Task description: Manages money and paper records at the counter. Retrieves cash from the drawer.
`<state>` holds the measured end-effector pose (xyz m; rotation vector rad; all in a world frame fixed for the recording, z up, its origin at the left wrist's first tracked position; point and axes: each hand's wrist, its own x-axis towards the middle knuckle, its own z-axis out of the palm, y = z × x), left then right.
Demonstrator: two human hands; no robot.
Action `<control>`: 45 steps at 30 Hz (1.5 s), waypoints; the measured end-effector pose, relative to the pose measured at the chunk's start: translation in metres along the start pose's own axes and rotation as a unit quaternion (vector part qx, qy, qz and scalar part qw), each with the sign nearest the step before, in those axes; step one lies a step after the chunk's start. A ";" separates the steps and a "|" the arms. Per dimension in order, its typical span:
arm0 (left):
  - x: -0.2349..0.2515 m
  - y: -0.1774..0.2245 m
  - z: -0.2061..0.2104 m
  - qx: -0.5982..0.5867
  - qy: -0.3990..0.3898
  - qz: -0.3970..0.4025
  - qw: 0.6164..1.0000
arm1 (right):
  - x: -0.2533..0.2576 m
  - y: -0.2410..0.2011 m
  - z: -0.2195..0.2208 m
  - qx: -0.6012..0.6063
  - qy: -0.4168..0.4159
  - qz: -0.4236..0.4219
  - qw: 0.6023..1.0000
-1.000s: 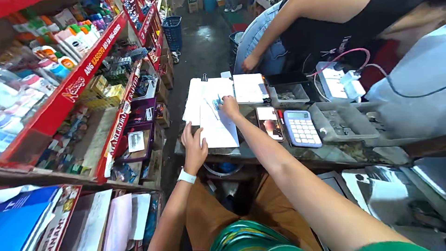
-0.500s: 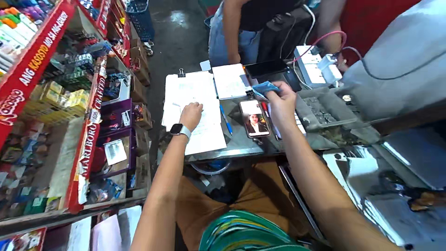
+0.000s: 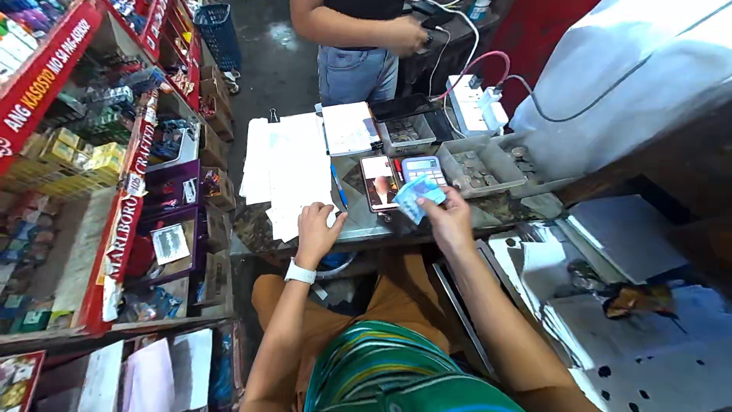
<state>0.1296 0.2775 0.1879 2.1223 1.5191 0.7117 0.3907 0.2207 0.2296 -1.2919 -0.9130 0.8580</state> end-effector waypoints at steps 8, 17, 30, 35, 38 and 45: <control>-0.016 -0.012 -0.008 -0.354 0.028 -0.041 0.934 | -0.030 0.028 0.083 0.003 -0.163 0.036 0.986; -0.030 0.000 -0.007 -0.298 0.033 -0.005 0.954 | 0.000 0.020 0.080 -0.120 -0.286 -0.023 0.950; -0.033 -0.024 -0.015 -0.084 -0.050 0.040 0.994 | 0.141 0.015 0.039 -0.660 -0.151 -0.082 0.731; -0.021 -0.048 -0.027 -0.130 -0.026 0.045 0.990 | 0.139 0.017 0.052 -0.698 -0.125 -0.038 0.704; -0.019 -0.051 -0.027 -0.136 -0.011 0.034 0.990 | 0.138 0.015 0.054 -0.663 -0.079 -0.002 0.744; -0.020 -0.045 -0.027 -0.130 -0.015 0.016 0.991 | 0.123 -0.004 0.056 -0.480 -0.034 0.009 0.876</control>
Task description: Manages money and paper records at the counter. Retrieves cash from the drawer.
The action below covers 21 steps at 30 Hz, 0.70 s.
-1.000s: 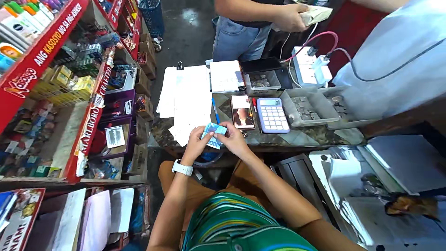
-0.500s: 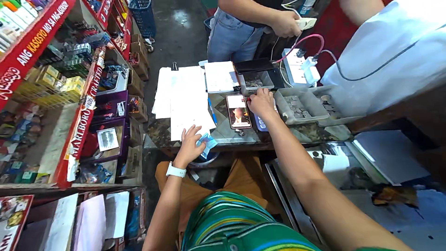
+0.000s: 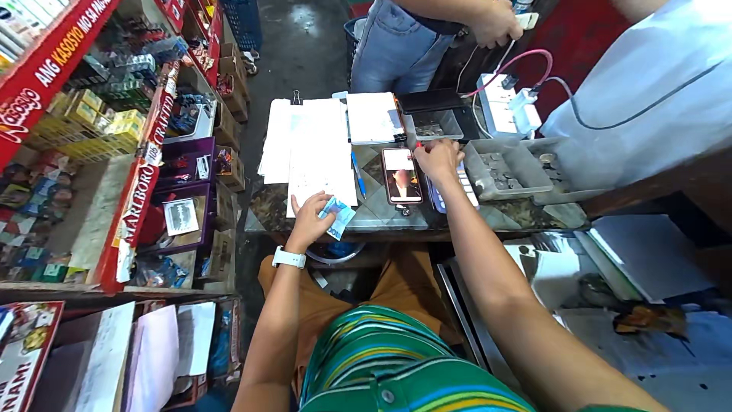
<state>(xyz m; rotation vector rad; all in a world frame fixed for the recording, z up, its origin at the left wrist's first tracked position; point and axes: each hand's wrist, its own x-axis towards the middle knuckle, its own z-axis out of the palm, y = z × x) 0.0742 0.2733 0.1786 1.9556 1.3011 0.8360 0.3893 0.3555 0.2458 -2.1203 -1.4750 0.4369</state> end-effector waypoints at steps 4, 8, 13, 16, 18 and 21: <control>0.001 -0.003 0.000 -0.010 -0.006 -0.003 1.000 | -0.026 -0.032 -0.017 0.188 -0.041 -0.053 0.980; 0.001 -0.003 0.000 -0.010 -0.010 -0.007 1.000 | -0.056 -0.055 0.006 0.222 -0.163 -0.082 0.958; -0.001 0.001 0.001 -0.009 -0.002 -0.026 1.000 | -0.082 -0.094 0.053 0.041 -0.263 -0.112 0.957; -0.007 0.003 0.003 -0.011 0.023 -0.042 0.999 | -0.101 -0.112 0.066 0.020 -0.271 -0.117 0.955; -0.014 0.003 0.001 -0.014 0.035 -0.055 0.998 | -0.113 -0.118 0.073 0.041 -0.280 -0.133 0.950; -0.029 0.003 -0.004 -0.026 0.045 -0.071 0.996 | -0.113 -0.117 0.081 0.036 -0.286 -0.159 0.944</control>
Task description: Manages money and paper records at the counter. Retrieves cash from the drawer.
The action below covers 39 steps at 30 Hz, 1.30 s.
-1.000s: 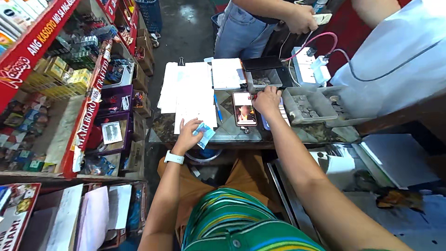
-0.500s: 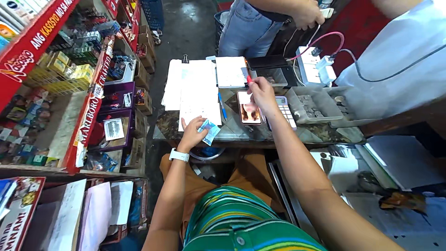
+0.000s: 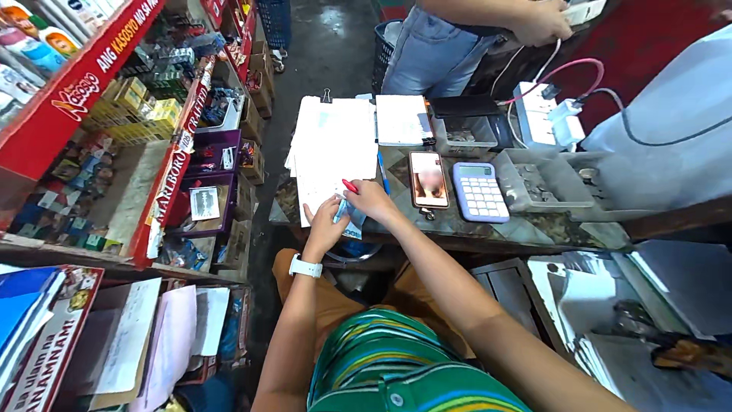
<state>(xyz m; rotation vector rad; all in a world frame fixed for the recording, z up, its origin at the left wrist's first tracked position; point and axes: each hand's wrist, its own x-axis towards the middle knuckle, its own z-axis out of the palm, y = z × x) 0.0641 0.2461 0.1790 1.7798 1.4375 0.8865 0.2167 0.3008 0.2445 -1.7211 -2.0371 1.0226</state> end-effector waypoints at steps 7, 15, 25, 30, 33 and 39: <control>-0.008 -0.012 0.001 -0.003 0.015 0.027 1.000 | 0.015 0.013 -0.024 -0.194 0.087 0.165 0.963; -0.007 -0.011 0.000 0.018 0.006 0.023 1.000 | -0.001 0.027 -0.033 -0.193 0.148 0.144 0.959; -0.008 -0.015 0.003 0.018 0.012 0.026 0.999 | -0.146 0.055 -0.069 0.107 0.248 -0.062 0.961; -0.007 -0.011 0.002 0.043 0.010 0.023 0.999 | -0.153 0.098 -0.104 0.082 0.404 -0.057 0.909; -0.010 -0.005 0.006 0.075 0.013 0.035 0.996 | -0.142 0.109 -0.095 0.028 0.409 -0.033 0.911; -0.023 0.005 0.022 0.112 0.007 0.052 0.992 | -0.102 0.114 -0.023 -0.084 0.365 -0.039 0.926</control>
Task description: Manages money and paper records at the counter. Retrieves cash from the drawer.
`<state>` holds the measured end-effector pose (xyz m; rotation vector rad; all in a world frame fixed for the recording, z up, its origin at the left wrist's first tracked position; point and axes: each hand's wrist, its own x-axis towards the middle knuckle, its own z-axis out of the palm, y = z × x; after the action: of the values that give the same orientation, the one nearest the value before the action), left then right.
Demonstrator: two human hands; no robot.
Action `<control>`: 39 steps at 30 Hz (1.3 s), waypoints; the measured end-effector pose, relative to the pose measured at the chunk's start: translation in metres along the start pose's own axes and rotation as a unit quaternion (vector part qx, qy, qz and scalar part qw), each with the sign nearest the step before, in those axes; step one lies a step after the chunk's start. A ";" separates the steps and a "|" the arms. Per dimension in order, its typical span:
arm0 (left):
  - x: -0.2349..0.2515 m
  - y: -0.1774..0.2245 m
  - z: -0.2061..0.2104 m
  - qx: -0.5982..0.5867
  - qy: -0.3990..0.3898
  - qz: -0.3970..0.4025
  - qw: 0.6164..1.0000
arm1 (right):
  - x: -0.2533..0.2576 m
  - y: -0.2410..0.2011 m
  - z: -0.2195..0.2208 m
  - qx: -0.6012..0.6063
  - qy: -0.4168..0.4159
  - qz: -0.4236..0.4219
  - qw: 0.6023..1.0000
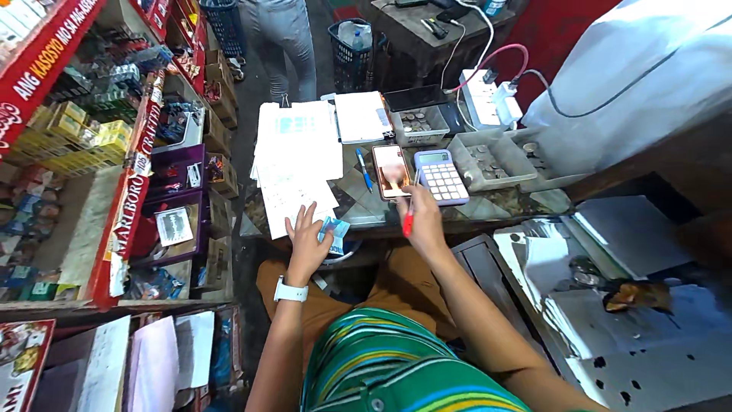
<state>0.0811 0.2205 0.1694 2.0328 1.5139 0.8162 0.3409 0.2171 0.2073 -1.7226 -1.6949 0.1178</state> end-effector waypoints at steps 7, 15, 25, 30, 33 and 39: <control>-0.001 0.000 0.001 0.025 -0.038 -0.003 0.999 | 0.019 0.003 0.041 -0.057 -0.009 0.073 0.996; -0.001 -0.002 0.002 0.031 -0.037 -0.003 0.999 | 0.037 0.004 0.042 -0.079 -0.014 0.112 0.991; -0.002 -0.004 0.005 0.026 -0.027 0.003 0.999 | 0.014 0.002 0.022 -0.117 -0.034 0.116 0.986; -0.003 -0.005 0.006 0.025 -0.018 0.011 0.999 | 0.007 0.011 0.030 -0.128 0.011 0.088 0.988; -0.003 -0.005 0.005 0.026 -0.023 0.009 0.999 | 0.013 0.013 0.021 -0.117 0.010 0.096 0.988; -0.003 -0.005 0.008 0.025 -0.004 0.016 1.000 | 0.027 0.044 -0.036 -0.096 -0.001 0.124 0.988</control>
<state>0.0822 0.2189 0.1598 2.0993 1.5154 0.7890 0.4002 0.2312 0.2220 -2.0730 -1.5287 0.0721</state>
